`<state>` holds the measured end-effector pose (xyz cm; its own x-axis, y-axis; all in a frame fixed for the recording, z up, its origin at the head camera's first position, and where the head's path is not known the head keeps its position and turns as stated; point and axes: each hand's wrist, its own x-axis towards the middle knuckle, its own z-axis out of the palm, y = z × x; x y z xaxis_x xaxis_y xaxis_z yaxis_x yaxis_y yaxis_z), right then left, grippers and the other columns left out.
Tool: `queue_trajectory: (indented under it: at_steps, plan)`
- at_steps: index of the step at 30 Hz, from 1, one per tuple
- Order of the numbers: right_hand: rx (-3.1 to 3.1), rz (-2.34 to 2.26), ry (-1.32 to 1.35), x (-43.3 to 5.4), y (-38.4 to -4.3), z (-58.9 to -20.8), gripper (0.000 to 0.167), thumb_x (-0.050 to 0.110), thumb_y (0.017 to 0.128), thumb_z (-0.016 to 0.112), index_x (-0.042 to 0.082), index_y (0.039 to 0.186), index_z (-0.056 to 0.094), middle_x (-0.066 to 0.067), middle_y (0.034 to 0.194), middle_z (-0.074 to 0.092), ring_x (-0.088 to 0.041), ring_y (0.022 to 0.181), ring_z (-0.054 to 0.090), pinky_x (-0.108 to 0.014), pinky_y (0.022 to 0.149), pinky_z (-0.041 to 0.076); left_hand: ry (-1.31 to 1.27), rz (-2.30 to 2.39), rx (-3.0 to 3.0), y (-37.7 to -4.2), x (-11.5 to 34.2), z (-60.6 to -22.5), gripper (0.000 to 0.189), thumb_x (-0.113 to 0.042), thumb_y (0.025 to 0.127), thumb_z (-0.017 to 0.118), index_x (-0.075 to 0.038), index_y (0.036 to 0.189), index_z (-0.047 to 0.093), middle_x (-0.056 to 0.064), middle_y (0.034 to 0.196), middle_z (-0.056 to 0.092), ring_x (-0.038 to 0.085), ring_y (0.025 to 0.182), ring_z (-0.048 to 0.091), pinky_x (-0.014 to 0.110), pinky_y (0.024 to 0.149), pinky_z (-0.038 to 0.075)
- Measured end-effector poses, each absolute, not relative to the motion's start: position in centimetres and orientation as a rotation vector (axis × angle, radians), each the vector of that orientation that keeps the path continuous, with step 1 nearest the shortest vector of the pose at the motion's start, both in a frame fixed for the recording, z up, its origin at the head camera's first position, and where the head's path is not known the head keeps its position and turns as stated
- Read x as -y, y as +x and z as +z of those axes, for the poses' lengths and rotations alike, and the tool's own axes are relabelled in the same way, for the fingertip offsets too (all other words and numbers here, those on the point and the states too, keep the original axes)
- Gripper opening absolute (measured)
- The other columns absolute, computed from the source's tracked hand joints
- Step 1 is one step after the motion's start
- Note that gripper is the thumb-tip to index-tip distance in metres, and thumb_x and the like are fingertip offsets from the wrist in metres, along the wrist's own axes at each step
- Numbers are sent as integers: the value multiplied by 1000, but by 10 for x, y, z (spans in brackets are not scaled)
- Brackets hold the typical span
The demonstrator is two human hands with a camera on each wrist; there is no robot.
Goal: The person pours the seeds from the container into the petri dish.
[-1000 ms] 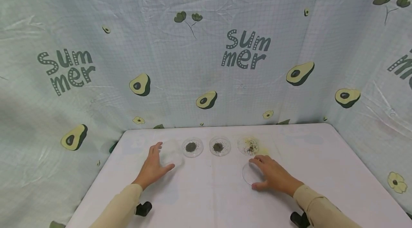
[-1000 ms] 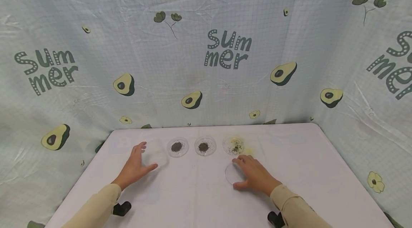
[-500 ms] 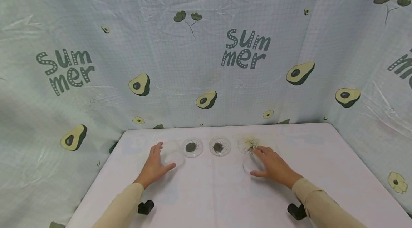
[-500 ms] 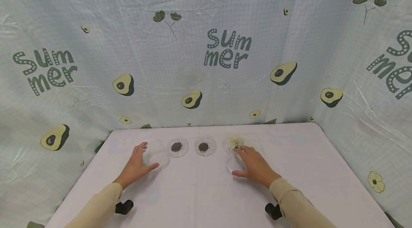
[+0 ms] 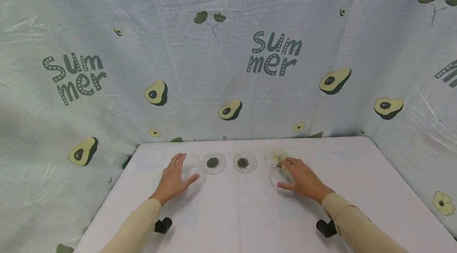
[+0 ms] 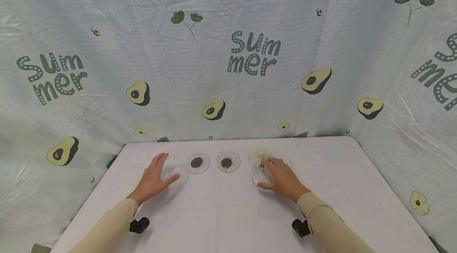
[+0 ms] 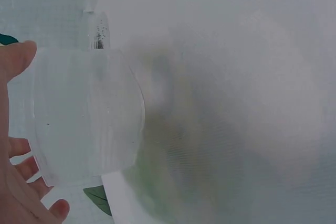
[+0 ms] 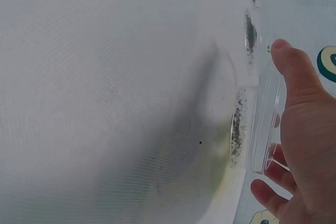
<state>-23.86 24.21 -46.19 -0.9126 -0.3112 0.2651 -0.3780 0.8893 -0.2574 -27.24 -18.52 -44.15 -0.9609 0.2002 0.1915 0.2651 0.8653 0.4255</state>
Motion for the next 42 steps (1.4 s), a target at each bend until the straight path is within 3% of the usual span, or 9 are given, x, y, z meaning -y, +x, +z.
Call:
queue_trajectory:
  at_steps: [5,13,26,42]
  plan:
    - [2847,454,513,-241,-241,-461,77,47,76,78,4,134,53,-19,132,54,-38,123,51,-55,100,45,-463,-582,2829,-276,179,-439,71,-41,91,63,-4,146,38,18,150,37,37,139,35,63,109,28]
    - [2846,466,479,-237,-246,-462,75,48,77,76,5,135,53,-21,135,52,-39,125,49,-57,102,42,-545,-525,2786,-285,169,-441,58,-35,93,60,-6,141,46,15,146,42,33,138,36,61,110,28]
    - [2888,529,411,-233,-251,-462,78,50,81,72,4,139,48,-22,142,47,-41,131,44,-59,105,38,-553,-412,2760,-288,159,-450,46,-37,96,55,-12,135,54,12,143,47,31,136,41,58,110,29]
    - [2828,432,426,-233,-271,-475,72,53,82,69,5,132,54,-22,136,53,-41,122,52,-58,96,45,-531,-338,2746,-289,157,-456,46,-38,97,52,-12,134,53,9,140,49,28,134,42,57,110,30]
